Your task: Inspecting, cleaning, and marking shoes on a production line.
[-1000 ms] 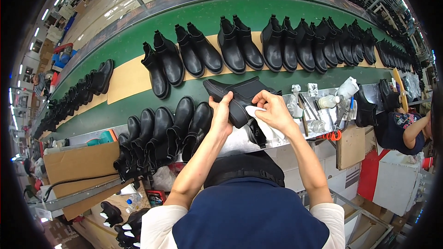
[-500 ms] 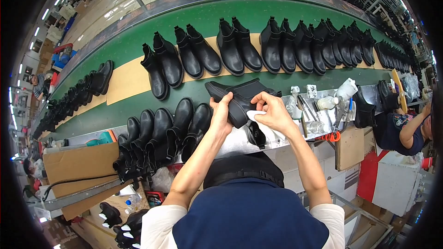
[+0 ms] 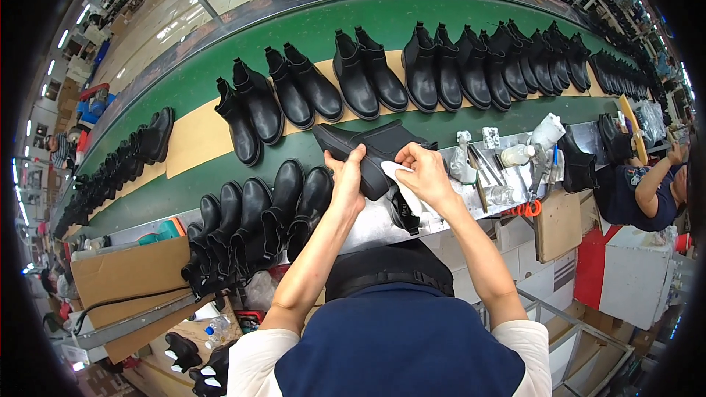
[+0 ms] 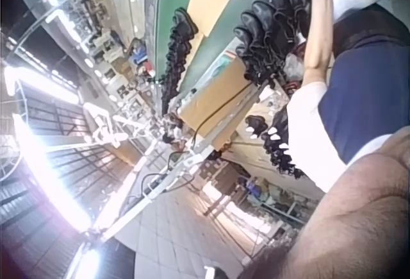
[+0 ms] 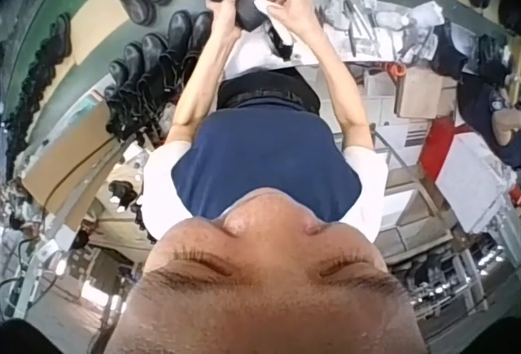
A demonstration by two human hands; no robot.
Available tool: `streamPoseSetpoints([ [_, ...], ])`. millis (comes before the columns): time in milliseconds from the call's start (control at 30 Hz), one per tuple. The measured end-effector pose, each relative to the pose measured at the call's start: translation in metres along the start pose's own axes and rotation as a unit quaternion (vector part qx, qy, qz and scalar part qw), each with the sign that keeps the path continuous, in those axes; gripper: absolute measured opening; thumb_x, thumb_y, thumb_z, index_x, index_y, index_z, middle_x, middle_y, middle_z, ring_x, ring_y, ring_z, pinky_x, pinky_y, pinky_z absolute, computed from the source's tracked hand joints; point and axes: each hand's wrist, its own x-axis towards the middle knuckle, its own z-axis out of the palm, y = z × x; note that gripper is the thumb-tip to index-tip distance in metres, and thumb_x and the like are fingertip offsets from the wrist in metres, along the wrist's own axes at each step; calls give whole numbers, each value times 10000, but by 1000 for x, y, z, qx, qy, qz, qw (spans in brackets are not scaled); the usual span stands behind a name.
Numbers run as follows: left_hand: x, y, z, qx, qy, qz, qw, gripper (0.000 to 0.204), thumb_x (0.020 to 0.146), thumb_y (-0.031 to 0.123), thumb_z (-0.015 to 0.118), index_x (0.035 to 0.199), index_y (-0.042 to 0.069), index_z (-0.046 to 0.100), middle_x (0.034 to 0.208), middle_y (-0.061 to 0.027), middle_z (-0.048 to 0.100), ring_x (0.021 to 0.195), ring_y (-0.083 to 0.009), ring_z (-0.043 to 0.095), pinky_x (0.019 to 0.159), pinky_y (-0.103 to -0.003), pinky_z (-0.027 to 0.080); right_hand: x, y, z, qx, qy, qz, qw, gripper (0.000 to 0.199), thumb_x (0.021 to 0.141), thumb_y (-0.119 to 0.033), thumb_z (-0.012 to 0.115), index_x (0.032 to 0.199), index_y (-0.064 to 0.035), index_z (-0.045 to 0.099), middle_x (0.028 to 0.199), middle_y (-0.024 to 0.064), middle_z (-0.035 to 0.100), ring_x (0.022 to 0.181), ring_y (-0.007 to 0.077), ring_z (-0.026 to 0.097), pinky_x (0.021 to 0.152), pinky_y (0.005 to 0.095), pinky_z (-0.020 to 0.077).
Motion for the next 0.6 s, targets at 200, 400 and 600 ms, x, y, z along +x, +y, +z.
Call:
streamPoseSetpoints([
  [200, 0, 1, 4, -43, -6, -7, 999, 892, 771, 271, 635, 1369, 141, -14, 1293, -185, 302, 1155, -280, 398, 918, -430, 391, 8, 17, -6, 256, 74, 40, 963, 110, 856, -95, 566, 813, 6, 558, 689, -27, 566, 581, 44, 523, 498, 194, 411],
  [400, 24, 5, -17, -189, -96, -74, 974, 575, 792, 249, 610, 1219, 167, 232, 1183, -84, 423, 1054, -246, 498, 833, -508, 443, -4, -3, -18, 364, 83, 78, 924, 73, 836, -35, 560, 891, 0, 528, 741, 15, 579, 609, 20, 509, 513, 162, 405],
  [600, 17, 15, 2, -166, -91, -36, 981, 657, 801, 267, 604, 1284, 160, 172, 1230, -105, 388, 1106, -253, 455, 873, -478, 425, 5, -7, -11, 254, 64, 76, 962, 210, 744, -4, 633, 902, -8, 496, 768, 25, 561, 630, 40, 521, 551, 173, 428],
])
